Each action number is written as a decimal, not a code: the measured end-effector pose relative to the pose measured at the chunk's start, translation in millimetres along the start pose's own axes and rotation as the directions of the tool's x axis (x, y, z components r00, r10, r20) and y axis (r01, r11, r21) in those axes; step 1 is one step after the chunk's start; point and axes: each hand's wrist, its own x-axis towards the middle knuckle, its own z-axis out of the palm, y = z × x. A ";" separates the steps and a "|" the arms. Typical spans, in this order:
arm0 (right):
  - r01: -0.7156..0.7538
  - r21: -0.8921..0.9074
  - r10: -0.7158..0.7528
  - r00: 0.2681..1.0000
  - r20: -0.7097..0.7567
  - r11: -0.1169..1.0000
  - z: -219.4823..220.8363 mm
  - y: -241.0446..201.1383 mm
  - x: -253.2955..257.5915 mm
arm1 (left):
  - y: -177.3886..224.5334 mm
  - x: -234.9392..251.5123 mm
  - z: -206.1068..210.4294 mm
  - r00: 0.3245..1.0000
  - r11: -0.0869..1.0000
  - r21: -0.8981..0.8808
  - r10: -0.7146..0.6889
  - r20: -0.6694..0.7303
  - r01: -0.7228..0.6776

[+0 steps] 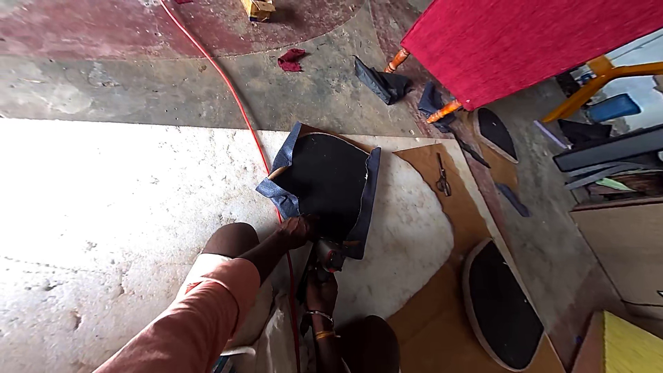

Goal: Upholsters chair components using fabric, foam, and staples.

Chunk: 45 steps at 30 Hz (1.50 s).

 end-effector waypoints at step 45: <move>-0.037 0.110 0.035 0.999 0.024 0.993 25.5 -35.5 -0.2 | -30.0 3.5 -35.1 1.000 1.000 0.005 0.015 -0.022 -0.014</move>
